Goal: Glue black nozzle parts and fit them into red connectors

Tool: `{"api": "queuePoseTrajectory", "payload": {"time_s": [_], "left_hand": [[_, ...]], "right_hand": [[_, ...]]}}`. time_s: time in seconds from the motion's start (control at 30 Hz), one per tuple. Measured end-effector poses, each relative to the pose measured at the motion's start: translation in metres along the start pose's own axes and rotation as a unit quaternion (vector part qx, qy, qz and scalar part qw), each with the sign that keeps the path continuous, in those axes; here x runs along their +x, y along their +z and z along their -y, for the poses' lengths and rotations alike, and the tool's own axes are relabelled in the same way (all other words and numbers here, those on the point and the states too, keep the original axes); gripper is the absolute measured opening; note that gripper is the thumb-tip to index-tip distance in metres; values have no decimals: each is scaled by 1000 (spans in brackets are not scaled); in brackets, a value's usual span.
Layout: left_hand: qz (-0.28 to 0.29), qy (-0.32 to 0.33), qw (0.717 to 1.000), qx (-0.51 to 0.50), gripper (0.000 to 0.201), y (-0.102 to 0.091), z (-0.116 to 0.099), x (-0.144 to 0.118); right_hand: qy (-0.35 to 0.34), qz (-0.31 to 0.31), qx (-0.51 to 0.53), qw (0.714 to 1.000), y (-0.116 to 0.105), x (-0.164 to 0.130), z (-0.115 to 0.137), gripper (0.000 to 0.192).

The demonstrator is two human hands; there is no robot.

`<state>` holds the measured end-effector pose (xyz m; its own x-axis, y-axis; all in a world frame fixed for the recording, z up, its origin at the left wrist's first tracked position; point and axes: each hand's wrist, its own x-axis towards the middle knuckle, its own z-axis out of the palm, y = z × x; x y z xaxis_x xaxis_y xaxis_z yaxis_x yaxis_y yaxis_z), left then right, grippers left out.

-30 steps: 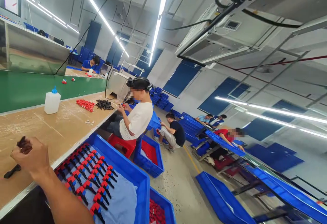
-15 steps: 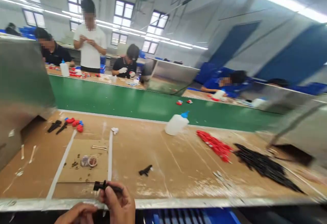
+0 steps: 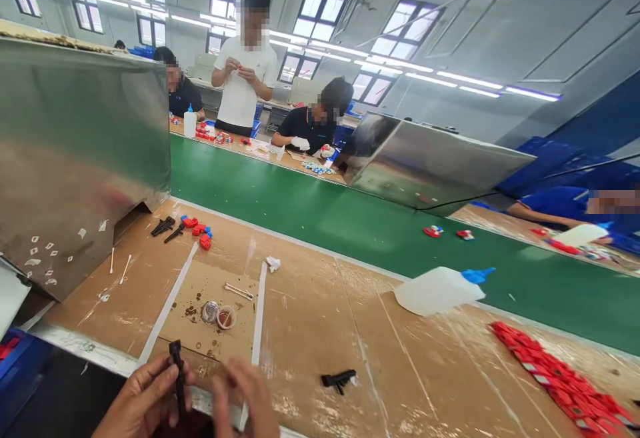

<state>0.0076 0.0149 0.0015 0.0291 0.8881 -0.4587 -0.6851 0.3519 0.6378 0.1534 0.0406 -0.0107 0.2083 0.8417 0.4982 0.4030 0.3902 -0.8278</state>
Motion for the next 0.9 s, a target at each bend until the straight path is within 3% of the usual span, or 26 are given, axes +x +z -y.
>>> {"api": "queuePoseTrajectory", "payload": {"time_s": [0.13,0.27,0.53,0.7,0.9], "left_hand": [[-11,-30,999,-31,45,0,-10,9],[12,-61,996,-69,48,-4,-7,17],[6,-77,995,-68,49,-9,-7,22],[53,-90,988,-110,39,-8,-5,22],[90,-139,973,-161,39,-10,5,30]], "right_hand": [[84,135,-67,985,-6,62,-14,30],[77,208,-111,969,2,91,-27,34],[46,226,-109,967,10,89,-36,30],[21,228,-108,967,5,86,-24,21],[-2,154,-115,981,-3,76,-19,18]]}}
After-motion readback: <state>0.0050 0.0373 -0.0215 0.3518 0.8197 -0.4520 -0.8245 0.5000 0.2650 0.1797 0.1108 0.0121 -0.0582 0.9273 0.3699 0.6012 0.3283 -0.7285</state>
